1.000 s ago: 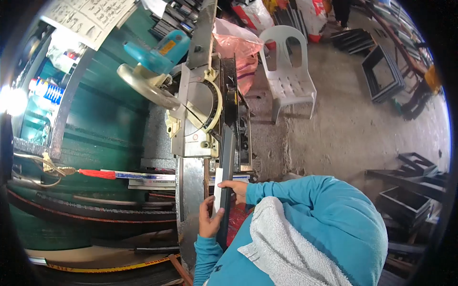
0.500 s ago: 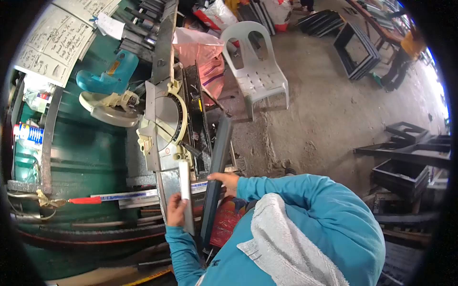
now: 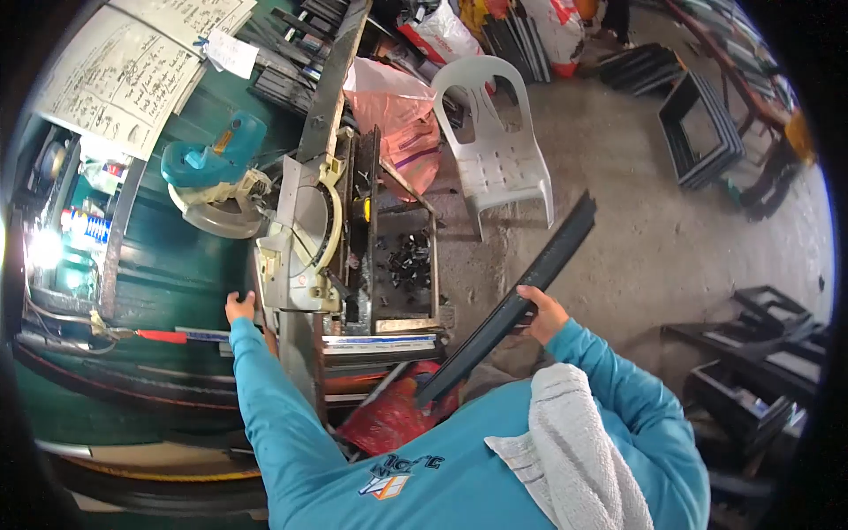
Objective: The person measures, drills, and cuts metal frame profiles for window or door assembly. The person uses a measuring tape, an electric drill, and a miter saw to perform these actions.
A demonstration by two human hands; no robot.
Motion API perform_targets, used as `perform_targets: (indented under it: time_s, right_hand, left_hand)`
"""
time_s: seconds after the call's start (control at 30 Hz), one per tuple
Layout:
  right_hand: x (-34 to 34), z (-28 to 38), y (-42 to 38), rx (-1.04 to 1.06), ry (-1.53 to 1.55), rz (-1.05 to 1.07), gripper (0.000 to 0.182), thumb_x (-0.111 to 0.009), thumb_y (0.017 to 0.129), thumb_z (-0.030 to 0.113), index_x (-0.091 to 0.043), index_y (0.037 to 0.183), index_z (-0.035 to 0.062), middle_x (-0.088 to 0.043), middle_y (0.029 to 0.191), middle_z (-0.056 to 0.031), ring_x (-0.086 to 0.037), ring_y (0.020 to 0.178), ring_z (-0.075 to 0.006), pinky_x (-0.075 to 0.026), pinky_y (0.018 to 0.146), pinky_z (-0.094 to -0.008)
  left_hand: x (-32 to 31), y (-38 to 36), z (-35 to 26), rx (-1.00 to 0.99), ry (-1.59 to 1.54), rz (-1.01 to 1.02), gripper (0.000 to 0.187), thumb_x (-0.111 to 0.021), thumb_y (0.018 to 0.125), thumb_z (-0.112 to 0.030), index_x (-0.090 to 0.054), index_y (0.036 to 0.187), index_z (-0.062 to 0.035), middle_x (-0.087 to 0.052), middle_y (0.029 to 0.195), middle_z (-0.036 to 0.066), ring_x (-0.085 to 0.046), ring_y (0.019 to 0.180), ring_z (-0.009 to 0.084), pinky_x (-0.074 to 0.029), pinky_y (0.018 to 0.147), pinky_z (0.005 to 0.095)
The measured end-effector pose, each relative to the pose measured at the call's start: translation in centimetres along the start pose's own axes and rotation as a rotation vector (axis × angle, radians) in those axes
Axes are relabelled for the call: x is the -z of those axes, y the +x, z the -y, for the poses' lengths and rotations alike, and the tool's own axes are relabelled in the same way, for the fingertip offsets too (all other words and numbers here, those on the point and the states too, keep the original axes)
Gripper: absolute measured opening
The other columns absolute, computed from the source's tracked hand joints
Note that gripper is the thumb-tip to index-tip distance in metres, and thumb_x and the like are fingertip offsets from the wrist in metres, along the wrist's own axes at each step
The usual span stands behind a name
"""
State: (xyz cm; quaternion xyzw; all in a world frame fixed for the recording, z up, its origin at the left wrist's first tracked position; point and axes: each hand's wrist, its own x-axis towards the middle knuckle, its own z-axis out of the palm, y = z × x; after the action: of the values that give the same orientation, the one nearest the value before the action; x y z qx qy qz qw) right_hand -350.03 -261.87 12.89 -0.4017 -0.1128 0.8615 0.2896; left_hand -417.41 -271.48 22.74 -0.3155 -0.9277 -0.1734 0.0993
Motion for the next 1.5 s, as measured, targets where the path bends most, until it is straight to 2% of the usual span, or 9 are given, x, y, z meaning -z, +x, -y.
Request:
perform_targets:
  time_s: [0.3,0.47,0.57,0.67,0.93,1.1,1.2,1.37,1.5]
  right_hand:
    - [13.1,11.5,-4.5,0.122,0.044,-0.047,0.047,-0.063,0.079,0.042,-0.055,0.107,0.0059,-0.061,0.106,-0.014,-0.058,0.101,-0.0359,-0.041,0.09,-0.0589]
    - [17.5,17.5,-4.0,0.21,0.089,-0.045,0.047,-0.06,0.08,0.044,-0.054,0.11,0.0081,-0.06,0.111,-0.0134,-0.057,0.105,-0.0362,-0.04,0.093,-0.0576]
    - [20.1,21.7,-4.1,0.276,0.136,-0.134,0.047,-0.058,0.081,0.045,-0.054,0.113,0.0106,-0.059,0.114,-0.0115,-0.055,0.108,-0.0354,-0.04,0.093,-0.0566]
    - [24.8,26.6,-4.0,0.396,0.227,-0.214,0.047,-0.06,0.08,0.044,-0.054,0.112,0.0105,-0.06,0.112,-0.0103,-0.055,0.106,-0.0355,-0.041,0.092,-0.0574]
    - [36.1,41.4,-16.6,0.815,0.434,-0.628,0.037,-0.067,0.081,0.028,-0.055,0.111,0.0105,-0.061,0.102,-0.0055,-0.06,0.097,-0.0227,-0.048,0.087,-0.0453]
    - [46.3,47.2,-23.0,1.312,0.294,-0.767,0.036,-0.069,0.081,0.013,-0.054,0.112,0.0039,-0.06,0.097,-0.0013,-0.056,0.093,-0.0126,-0.046,0.081,-0.0282]
    - [53.3,51.1,-27.0,1.388,0.155,-0.948,0.036,-0.07,0.08,0.011,-0.054,0.112,0.0035,-0.06,0.098,-0.0019,-0.056,0.093,-0.0117,-0.046,0.079,-0.0266]
    - [66.5,57.8,-33.6,1.433,0.093,-0.963,0.048,-0.071,0.08,0.01,-0.046,0.121,0.0053,-0.057,0.104,-0.0023,-0.056,0.094,-0.0115,-0.047,0.082,-0.0275]
    - [76.1,63.5,-39.2,1.38,0.07,-0.978,0.054,-0.071,0.079,0.009,-0.043,0.125,0.0048,-0.056,0.109,-0.0037,-0.058,0.095,-0.0129,-0.047,0.084,-0.0276]
  left_hand:
    - [-6.6,-22.7,-18.4,-0.336,-0.281,-0.392,0.022,-0.067,0.076,-0.013,-0.059,0.094,-0.0024,-0.059,0.09,0.015,-0.055,0.086,0.0333,-0.044,0.079,0.0435]
    - [-11.2,-36.7,-34.8,-0.254,-0.848,0.275,0.028,-0.072,0.077,-0.018,-0.06,0.096,-0.0018,-0.057,0.091,0.011,-0.056,0.089,0.0245,-0.047,0.08,0.0352]
    - [-11.7,-39.7,-47.1,-0.627,-0.899,0.756,0.042,-0.076,0.074,-0.025,-0.058,0.106,-0.0032,-0.058,0.098,0.012,-0.058,0.094,0.0266,-0.047,0.082,0.0353]
    - [-14.0,-41.7,-59.3,-1.143,-0.607,0.944,0.052,-0.078,0.071,-0.029,-0.056,0.111,-0.0054,-0.059,0.104,0.014,-0.059,0.098,0.0298,-0.049,0.082,0.0375]
    - [-22.4,-53.5,-89.8,-1.588,-0.764,1.279,0.053,-0.082,0.065,-0.029,-0.059,0.107,-0.0056,-0.061,0.099,0.016,-0.061,0.089,0.035,-0.051,0.074,0.0404]
    - [-22.4,-66.7,-104.0,-1.453,-0.696,2.069,0.043,-0.082,0.071,-0.017,-0.059,0.104,-0.0023,-0.062,0.082,0.001,-0.055,0.074,0.0068,-0.049,0.068,0.0247]
    - [-23.3,-75.6,-110.6,-1.379,-0.645,2.251,0.042,-0.081,0.073,-0.016,-0.059,0.105,-0.0014,-0.063,0.084,0.001,-0.057,0.076,0.008,-0.049,0.068,0.0252]
    - [-28.8,-88.5,-120.6,-1.419,-0.651,2.153,0.044,-0.076,0.078,-0.024,-0.057,0.11,-0.0006,-0.064,0.096,0.004,-0.059,0.082,0.0121,-0.048,0.076,0.0282]
    - [-38.5,-92.1,-125.6,-1.044,-0.396,2.03,0.039,-0.069,0.083,-0.033,-0.06,0.102,-0.0004,-0.064,0.088,0.006,-0.06,0.08,0.0125,-0.049,0.073,0.027]
